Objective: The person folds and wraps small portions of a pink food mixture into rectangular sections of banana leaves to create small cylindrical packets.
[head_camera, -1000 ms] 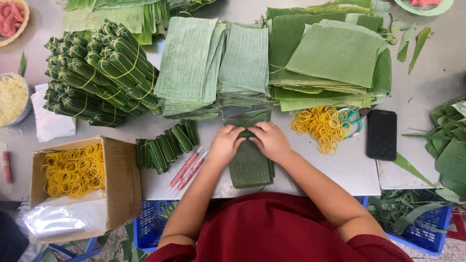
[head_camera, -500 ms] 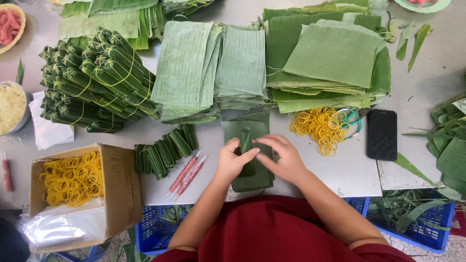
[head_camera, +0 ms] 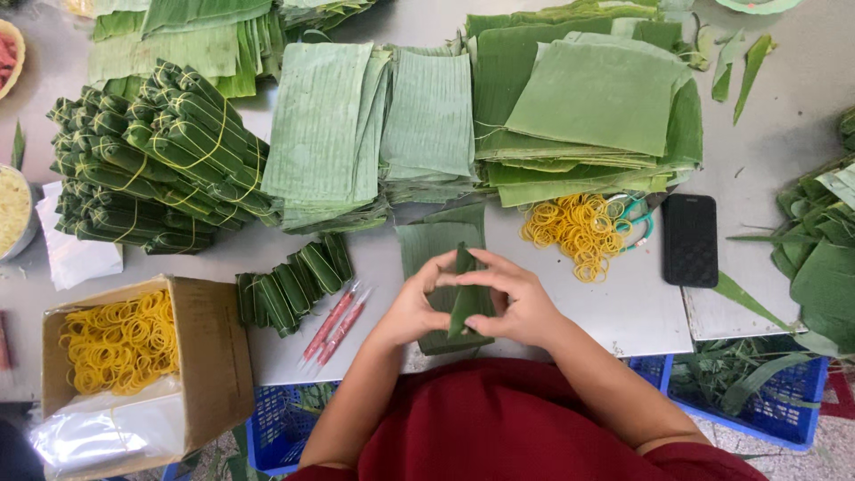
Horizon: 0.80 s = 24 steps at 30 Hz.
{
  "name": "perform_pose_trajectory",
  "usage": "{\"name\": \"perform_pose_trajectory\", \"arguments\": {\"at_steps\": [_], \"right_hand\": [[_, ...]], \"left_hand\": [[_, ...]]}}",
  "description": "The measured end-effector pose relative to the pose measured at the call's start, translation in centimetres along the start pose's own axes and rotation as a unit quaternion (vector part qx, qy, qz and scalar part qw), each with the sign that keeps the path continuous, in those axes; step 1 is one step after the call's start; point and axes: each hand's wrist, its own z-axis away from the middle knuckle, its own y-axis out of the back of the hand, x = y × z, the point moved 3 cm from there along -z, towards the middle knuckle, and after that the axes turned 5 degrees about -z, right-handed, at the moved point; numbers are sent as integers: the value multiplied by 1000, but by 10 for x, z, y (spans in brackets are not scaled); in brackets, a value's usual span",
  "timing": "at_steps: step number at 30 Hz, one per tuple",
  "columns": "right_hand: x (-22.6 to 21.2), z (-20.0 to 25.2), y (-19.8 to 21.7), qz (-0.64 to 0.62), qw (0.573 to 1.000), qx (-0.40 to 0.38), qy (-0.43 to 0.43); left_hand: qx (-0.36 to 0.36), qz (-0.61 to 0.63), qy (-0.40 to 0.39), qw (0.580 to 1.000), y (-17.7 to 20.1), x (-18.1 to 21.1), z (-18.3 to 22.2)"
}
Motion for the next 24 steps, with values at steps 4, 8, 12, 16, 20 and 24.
{"name": "perform_pose_trajectory", "arguments": {"at_steps": [4, 8, 12, 16, 20, 24], "right_hand": [[-7, -1, -8, 103, 994, -4, 22], [-15, -1, -15, 110, 980, -37, 164], [-11, 3, -20, 57, 986, -3, 155], [-12, 1, -16, 54, 991, 20, 124], [-19, -5, -10, 118, 971, 25, 204], [-21, -2, -7, 2, 994, -1, 107]], "left_hand": [[74, 79, -16, 994, -13, -34, 2], [106, 122, 64, 985, -20, -71, 5], [21, 169, 79, 982, -30, -77, 18], [30, 217, 200, 955, -41, -80, 18], [-25, 268, 194, 944, -47, -82, 21], [6, 254, 205, 945, -43, -68, 12]]}}
